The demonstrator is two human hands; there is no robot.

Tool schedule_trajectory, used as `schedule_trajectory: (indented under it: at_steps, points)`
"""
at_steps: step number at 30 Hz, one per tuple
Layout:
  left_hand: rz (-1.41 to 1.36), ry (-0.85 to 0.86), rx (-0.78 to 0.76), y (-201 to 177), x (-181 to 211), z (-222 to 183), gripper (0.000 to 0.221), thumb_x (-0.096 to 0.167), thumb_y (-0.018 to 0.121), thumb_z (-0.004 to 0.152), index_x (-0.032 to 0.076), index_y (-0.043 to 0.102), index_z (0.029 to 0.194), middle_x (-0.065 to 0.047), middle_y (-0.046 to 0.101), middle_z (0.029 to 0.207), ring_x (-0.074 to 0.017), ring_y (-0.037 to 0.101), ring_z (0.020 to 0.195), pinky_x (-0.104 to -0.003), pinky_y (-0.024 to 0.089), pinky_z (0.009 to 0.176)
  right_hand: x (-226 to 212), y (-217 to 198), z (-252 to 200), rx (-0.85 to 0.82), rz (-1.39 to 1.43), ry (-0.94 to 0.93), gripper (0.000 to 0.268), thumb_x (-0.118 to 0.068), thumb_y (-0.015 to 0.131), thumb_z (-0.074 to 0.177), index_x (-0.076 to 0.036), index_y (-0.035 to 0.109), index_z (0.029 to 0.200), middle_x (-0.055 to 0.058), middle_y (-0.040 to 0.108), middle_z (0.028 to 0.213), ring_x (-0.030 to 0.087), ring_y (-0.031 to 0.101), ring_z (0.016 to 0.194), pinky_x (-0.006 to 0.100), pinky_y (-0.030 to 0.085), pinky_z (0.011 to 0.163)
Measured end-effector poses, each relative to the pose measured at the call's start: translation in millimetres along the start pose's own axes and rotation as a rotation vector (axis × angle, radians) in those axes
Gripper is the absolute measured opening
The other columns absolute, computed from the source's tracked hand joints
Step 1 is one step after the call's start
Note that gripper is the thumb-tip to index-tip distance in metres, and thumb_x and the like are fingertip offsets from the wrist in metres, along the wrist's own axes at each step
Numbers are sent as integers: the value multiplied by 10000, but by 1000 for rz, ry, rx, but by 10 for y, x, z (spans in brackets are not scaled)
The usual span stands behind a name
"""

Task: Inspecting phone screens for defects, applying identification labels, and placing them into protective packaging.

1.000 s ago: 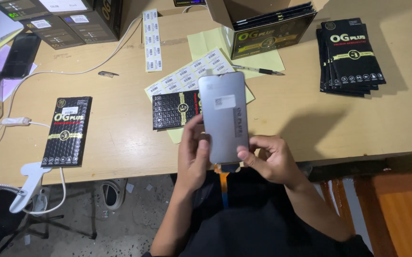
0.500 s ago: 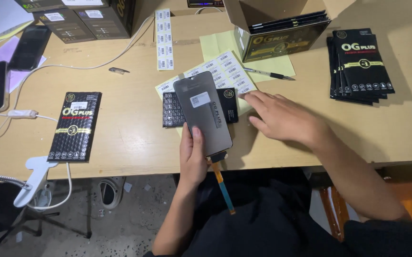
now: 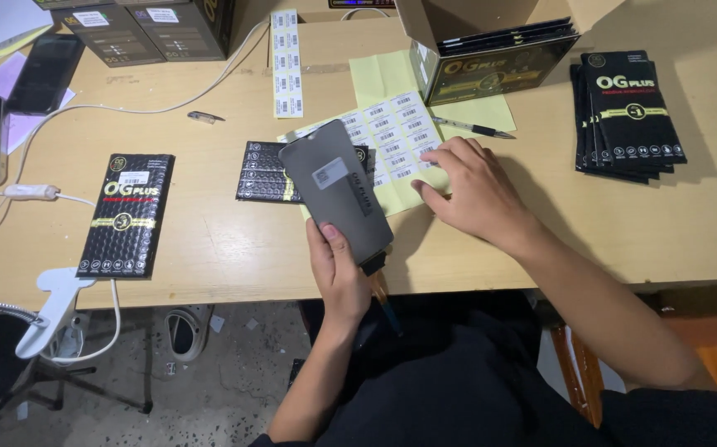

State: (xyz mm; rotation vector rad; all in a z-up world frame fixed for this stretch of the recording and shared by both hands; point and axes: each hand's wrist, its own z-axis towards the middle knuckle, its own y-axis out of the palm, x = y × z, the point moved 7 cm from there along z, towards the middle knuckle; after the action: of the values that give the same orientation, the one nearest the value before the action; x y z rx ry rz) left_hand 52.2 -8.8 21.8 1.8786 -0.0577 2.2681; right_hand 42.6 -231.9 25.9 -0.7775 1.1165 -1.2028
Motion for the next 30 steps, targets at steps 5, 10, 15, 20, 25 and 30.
schedule_trajectory:
  at_steps: [5, 10, 15, 20, 25, 30]
  points:
    - [-87, 43, 54, 13, 103, -36, 367, 292, 280, 1123, 63, 505, 1302, -54, 539, 1022, -128, 455, 992, -446, 465, 1005, 20, 143, 73, 55, -5, 73, 502, -510, 696, 924, -84, 734, 1187, 66, 598, 1078, 262, 601, 1085, 403, 483, 897]
    - [-111, 63, 38, 62, 302, -81, 342, 272, 272, 1122, 75, 538, 1206, -15, 508, 923, -107, 464, 905, -382, 511, 905, 78, 223, 149, 89, -10, 108, 549, -548, 656, 953, -57, 731, 1189, 88, 588, 1049, 277, 586, 1058, 408, 465, 888]
    - [-106, 105, 35, 17, 150, -35, 314, 248, 272, 1121, 92, 544, 1129, 21, 475, 852, -82, 455, 828, -305, 501, 814, 233, 316, 185, 115, 28, 92, 354, -427, 687, 959, -135, 778, 1136, 41, 602, 1005, 247, 597, 1012, 381, 472, 880]
    - [-105, 91, 45, -7, 115, -38, 304, 243, 317, 1122, 63, 556, 1168, -34, 530, 903, -106, 476, 872, -337, 513, 848, 238, 202, 202, 102, 93, 146, 272, -337, 707, 933, -137, 783, 1102, 65, 665, 990, 268, 662, 940, 388, 510, 866]
    - [-61, 83, -18, -10, 63, 2, 357, 237, 301, 1116, 24, 553, 1252, -85, 589, 966, -139, 478, 926, -398, 531, 867, 384, 219, 161, 68, 153, 236, 266, -341, 756, 842, -198, 786, 1063, 30, 692, 983, 237, 687, 917, 376, 530, 863]
    - [7, 64, 30, -67, -234, -21, 439, 242, 313, 1110, -23, 471, 1423, -154, 624, 1073, -159, 518, 947, -434, 532, 901, 121, 189, 143, 160, 31, 10, 247, -352, 760, 893, -194, 791, 1080, 26, 670, 1026, 233, 635, 1022, 378, 480, 890]
